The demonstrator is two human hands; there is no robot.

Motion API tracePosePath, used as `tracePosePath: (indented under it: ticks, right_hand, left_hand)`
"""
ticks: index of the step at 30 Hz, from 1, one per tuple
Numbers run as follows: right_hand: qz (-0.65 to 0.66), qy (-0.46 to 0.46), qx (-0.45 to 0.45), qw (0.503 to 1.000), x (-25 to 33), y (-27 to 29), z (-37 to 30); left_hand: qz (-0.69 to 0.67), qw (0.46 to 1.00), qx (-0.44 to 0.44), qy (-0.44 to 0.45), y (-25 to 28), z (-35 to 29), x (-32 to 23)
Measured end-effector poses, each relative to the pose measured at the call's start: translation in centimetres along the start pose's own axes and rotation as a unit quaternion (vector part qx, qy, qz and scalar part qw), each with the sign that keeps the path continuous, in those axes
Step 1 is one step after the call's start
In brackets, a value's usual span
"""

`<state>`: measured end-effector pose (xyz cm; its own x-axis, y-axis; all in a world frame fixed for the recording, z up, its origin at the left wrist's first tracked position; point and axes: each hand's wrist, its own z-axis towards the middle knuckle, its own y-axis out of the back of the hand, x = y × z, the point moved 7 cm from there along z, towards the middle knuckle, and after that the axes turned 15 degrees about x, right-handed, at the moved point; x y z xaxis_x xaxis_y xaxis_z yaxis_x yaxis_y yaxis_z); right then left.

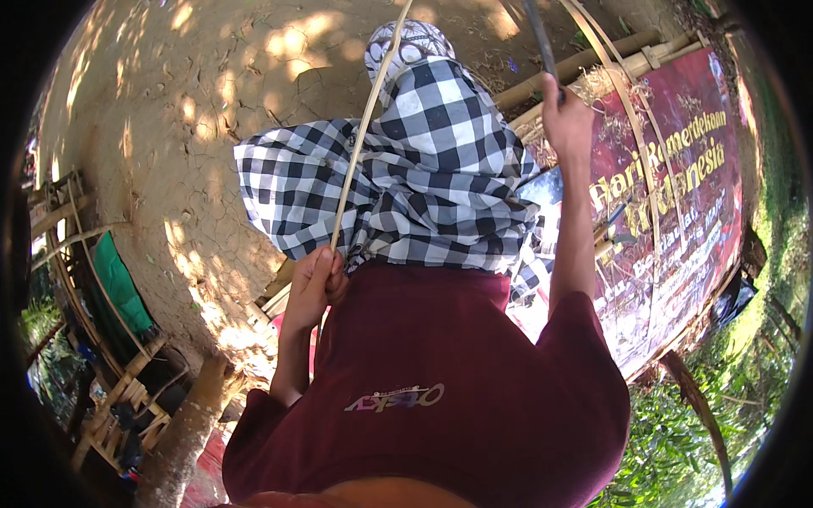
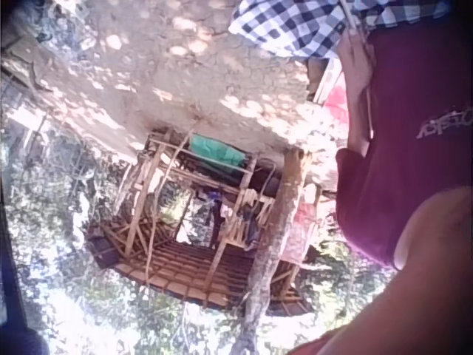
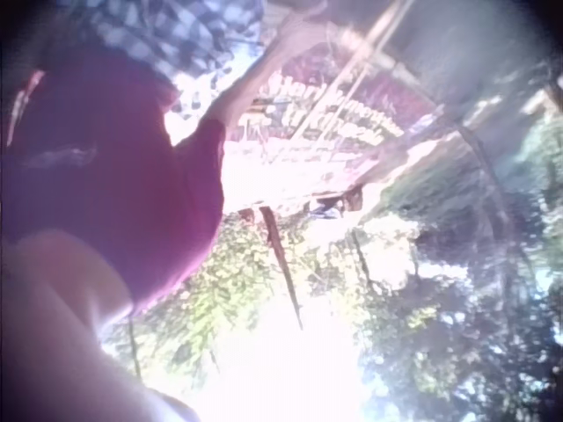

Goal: The person shaves a thin strip of bamboo using a large blade by drawing the blade repeatedly along the length of the wood while holding the strip in place.

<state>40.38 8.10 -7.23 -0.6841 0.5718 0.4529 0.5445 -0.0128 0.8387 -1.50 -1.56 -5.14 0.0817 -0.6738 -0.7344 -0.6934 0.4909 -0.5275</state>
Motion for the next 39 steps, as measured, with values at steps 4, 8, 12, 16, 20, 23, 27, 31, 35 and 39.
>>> tracePosePath:
  ticks: [4,8,12,16,20,23,27,31,35,39]
  right_hand:
    - [0.118,0.097,-0.007,0.988,-0.3,-0.4,-1.8]
    - [0.132,0.174,0.037,0.975,4.5,-2.8,-6.1]
    - [0.091,0.224,0.087,0.966,8.9,-5.2,-9.0]
    - [0.033,0.245,0.113,0.962,10.8,-6.6,-10.6]
    - [0.006,0.254,0.137,0.957,10.9,-7.0,-11.0]
    - [0.021,0.259,0.167,0.951,11.1,-7.2,-11.6]
    - [0.060,0.307,0.183,0.932,12.9,-7.6,-13.8]
    - [0.083,0.402,0.203,0.889,15.6,-7.7,-16.9]
    - [0.026,0.452,0.216,0.865,17.0,-8.6,-18.8]
    - [-0.028,0.444,0.267,0.855,17.2,-9.0,-18.8]
  left_hand:
    - [-0.093,0.994,-0.049,0.014,1.6,1.6,0.9]
    - [-0.052,0.997,-0.056,-0.007,1.9,4.7,-0.3]
    - [0.049,0.996,-0.075,0.006,1.2,5.5,-0.7]
    - [0.161,0.984,-0.059,0.045,1.1,3.6,0.5]
    - [0.119,0.987,-0.082,0.072,1.3,1.3,2.0]
    - [0.070,0.994,-0.084,0.033,0.9,0.3,2.3]
    - [0.016,0.995,-0.096,-0.017,0.1,0.6,0.5]
    - [0.122,0.984,-0.125,-0.031,-0.4,1.8,-1.7]
    - [0.221,0.964,-0.132,-0.060,0.5,2.5,-1.3]
    - [0.252,0.951,-0.150,-0.099,0.2,2.4,-2.4]
